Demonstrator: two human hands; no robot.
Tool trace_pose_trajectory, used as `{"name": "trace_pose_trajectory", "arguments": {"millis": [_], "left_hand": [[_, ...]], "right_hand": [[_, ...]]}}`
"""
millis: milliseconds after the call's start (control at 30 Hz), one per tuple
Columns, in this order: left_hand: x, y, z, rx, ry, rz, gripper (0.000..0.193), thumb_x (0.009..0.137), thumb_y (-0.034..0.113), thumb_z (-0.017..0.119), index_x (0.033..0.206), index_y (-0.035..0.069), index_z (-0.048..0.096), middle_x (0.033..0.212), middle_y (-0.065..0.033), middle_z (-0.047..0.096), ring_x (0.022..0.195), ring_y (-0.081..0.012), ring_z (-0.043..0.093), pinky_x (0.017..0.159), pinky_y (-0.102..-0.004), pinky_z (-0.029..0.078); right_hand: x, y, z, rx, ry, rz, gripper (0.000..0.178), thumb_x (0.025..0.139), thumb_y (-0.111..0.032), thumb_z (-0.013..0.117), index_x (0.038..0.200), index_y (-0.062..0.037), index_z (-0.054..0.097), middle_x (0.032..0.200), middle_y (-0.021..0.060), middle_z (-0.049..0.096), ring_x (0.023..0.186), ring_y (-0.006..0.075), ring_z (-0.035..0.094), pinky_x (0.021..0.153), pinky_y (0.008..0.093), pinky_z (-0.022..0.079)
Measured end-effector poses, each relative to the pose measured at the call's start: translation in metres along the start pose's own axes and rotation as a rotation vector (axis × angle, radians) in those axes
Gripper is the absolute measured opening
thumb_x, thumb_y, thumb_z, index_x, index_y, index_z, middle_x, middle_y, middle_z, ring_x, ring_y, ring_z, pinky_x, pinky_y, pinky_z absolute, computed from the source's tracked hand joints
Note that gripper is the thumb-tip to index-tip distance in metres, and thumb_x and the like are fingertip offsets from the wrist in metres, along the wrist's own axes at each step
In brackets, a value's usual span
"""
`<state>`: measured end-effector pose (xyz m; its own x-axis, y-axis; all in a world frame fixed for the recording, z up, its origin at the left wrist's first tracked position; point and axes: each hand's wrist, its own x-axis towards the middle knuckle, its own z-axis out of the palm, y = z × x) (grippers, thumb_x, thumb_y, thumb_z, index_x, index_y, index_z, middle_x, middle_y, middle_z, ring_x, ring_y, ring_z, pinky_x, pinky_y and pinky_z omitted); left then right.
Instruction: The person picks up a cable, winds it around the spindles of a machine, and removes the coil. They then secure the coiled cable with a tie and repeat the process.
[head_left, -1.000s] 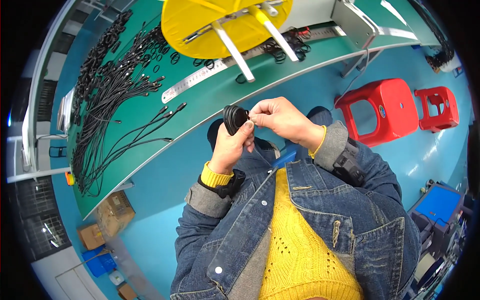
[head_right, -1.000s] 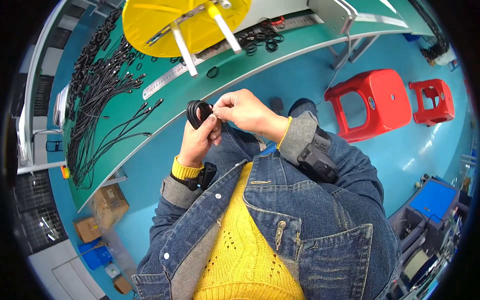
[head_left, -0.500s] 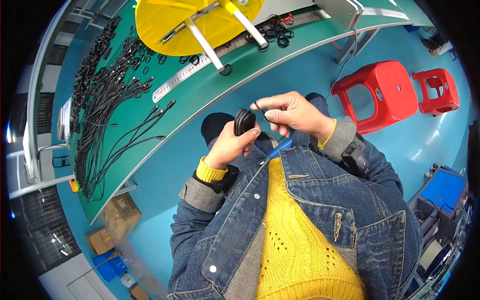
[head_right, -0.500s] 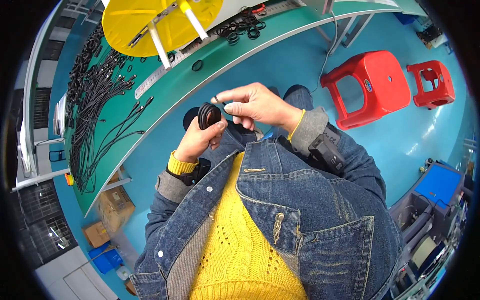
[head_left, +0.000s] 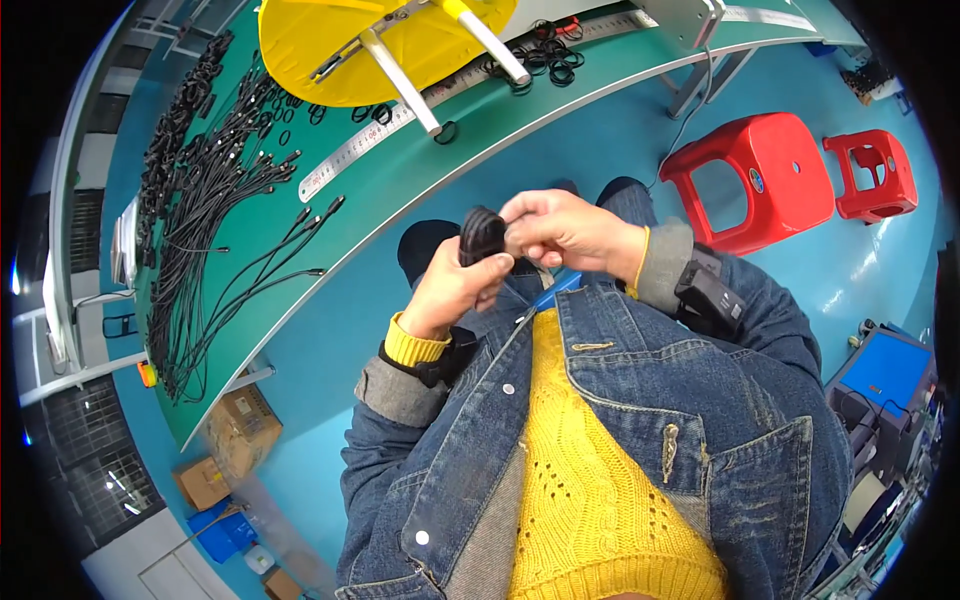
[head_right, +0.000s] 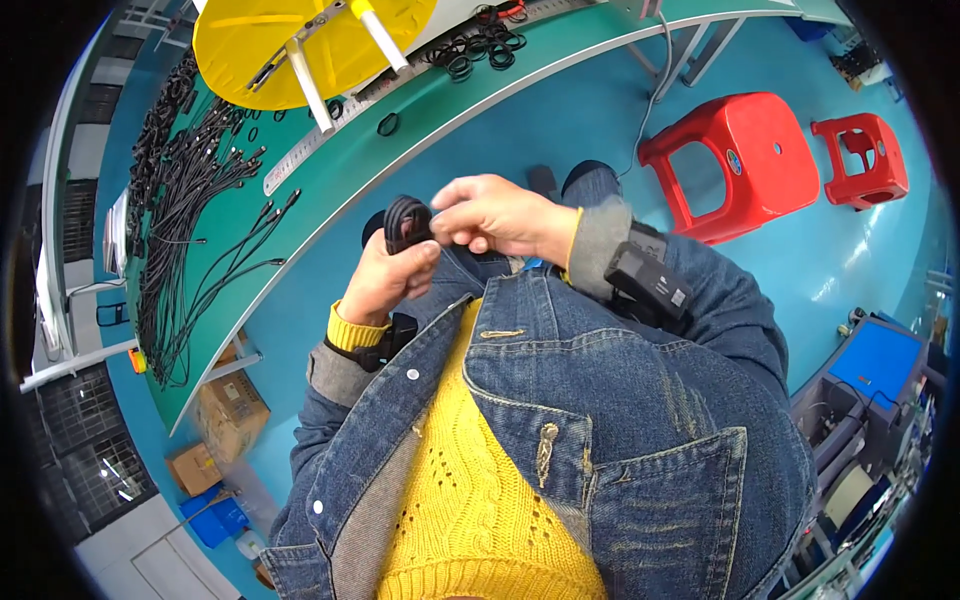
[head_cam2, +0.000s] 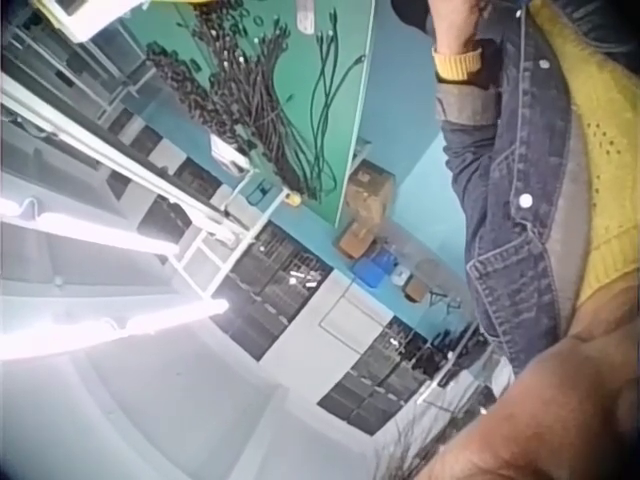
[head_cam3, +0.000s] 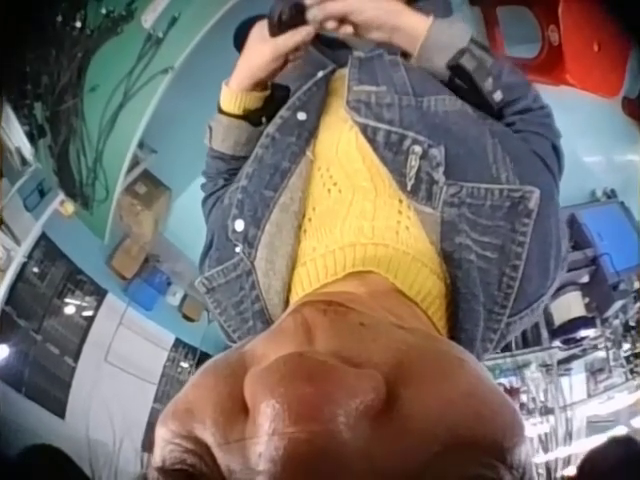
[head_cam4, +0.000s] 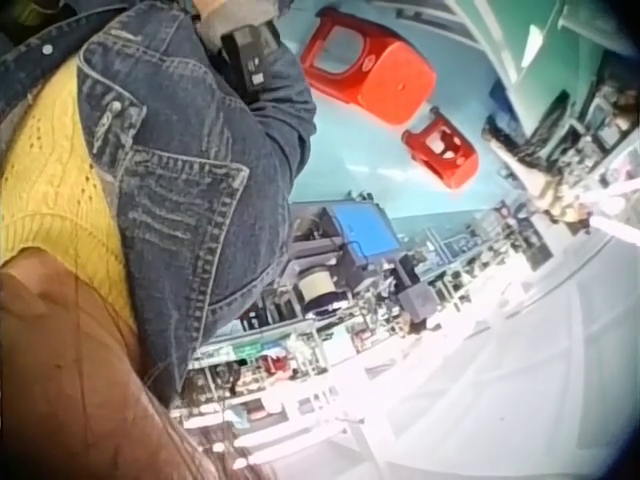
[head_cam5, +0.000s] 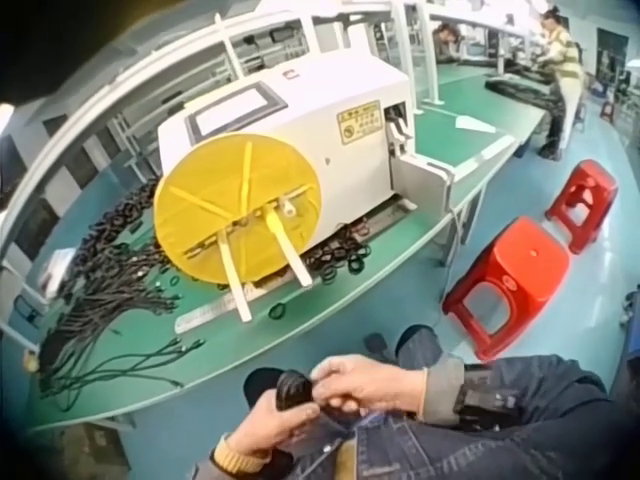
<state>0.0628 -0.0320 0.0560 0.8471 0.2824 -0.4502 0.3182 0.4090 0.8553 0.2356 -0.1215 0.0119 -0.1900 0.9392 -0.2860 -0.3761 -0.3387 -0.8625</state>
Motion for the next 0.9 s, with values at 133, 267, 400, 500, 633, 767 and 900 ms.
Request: {"name": "trace_pose_trajectory", "arguments": {"millis": [133, 267, 400, 500, 633, 767, 900], "left_hand": [[-0.001, 0.001, -0.009, -0.221, -0.208, -0.209, 0.018, 0.084, 0.016, 0.059, 0.091, 0.0, 0.054, 0.061, 0.0004, 0.044, 0.044, -0.0057, 0.037, 0.039, -0.0196, 0.03], [0.013, -0.005, -0.018, -0.446, -0.421, -0.334, 0.027, 0.084, 0.015, 0.059, 0.103, -0.003, 0.052, 0.07, -0.0038, 0.052, 0.047, -0.0069, 0.045, 0.042, -0.0192, 0.038], [0.007, -0.006, -0.008, -0.323, -0.155, -0.048, 0.03, 0.085, 0.011, 0.056, 0.11, -0.004, 0.049, 0.081, -0.0076, 0.059, 0.056, -0.0096, 0.056, 0.05, -0.0202, 0.047], [0.004, -0.008, -0.005, -0.116, 0.006, 0.029, 0.026, 0.086, 0.009, 0.055, 0.108, -0.004, 0.05, 0.085, -0.0096, 0.061, 0.062, -0.0115, 0.06, 0.055, -0.0211, 0.051], [0.005, -0.014, -0.007, 0.086, 0.128, 0.096, 0.021, 0.087, 0.007, 0.053, 0.105, -0.004, 0.052, 0.085, -0.0091, 0.062, 0.066, -0.012, 0.062, 0.058, -0.0217, 0.052], [0.007, -0.013, -0.005, 0.16, 0.209, 0.085, 0.017, 0.086, 0.007, 0.055, 0.099, -0.003, 0.055, 0.079, -0.006, 0.061, 0.063, -0.0097, 0.06, 0.055, -0.0214, 0.05], [0.01, -0.013, -0.006, 0.388, 0.241, 0.125, 0.012, 0.083, 0.009, 0.058, 0.091, -0.001, 0.059, 0.074, -0.0019, 0.059, 0.062, -0.0066, 0.055, 0.054, -0.0209, 0.046]], "right_hand": [[-0.006, 0.017, -0.008, 0.407, 0.174, 0.024, 0.025, 0.083, -0.022, 0.056, 0.098, -0.0024, 0.051, 0.075, 0.0096, 0.06, 0.057, 0.0152, 0.06, 0.053, 0.0344, 0.046], [-0.009, -0.035, 0.024, -0.578, 0.099, -0.302, 0.026, 0.087, -0.026, 0.051, 0.093, -0.0009, 0.051, 0.071, 0.0121, 0.06, 0.061, 0.0231, 0.062, 0.055, 0.0382, 0.046], [0.007, -0.016, 0.008, -0.902, 0.184, -0.502, 0.028, 0.089, -0.029, 0.05, 0.09, -0.0006, 0.05, 0.071, 0.0174, 0.06, 0.067, 0.0345, 0.06, 0.058, 0.0438, 0.045], [0.008, -0.013, 0.004, -0.938, 0.268, -0.424, 0.023, 0.088, -0.024, 0.052, 0.092, -0.0015, 0.048, 0.076, 0.0198, 0.059, 0.073, 0.041, 0.056, 0.058, 0.0451, 0.043], [0.012, -0.008, 0.008, -0.971, 0.337, -0.433, 0.022, 0.088, -0.024, 0.051, 0.093, -0.0029, 0.048, 0.075, 0.0187, 0.059, 0.072, 0.0392, 0.057, 0.058, 0.0448, 0.044], [0.008, -0.004, 0.016, -1.002, 0.388, -0.521, 0.021, 0.088, -0.024, 0.051, 0.094, -0.0043, 0.046, 0.074, 0.0183, 0.058, 0.072, 0.0391, 0.057, 0.057, 0.045, 0.044], [0.004, -0.005, 0.011, -1.039, 0.347, -0.535, 0.027, 0.089, -0.03, 0.049, 0.09, -0.0033, 0.045, 0.074, 0.019, 0.059, 0.071, 0.0401, 0.057, 0.059, 0.0479, 0.044]]}}
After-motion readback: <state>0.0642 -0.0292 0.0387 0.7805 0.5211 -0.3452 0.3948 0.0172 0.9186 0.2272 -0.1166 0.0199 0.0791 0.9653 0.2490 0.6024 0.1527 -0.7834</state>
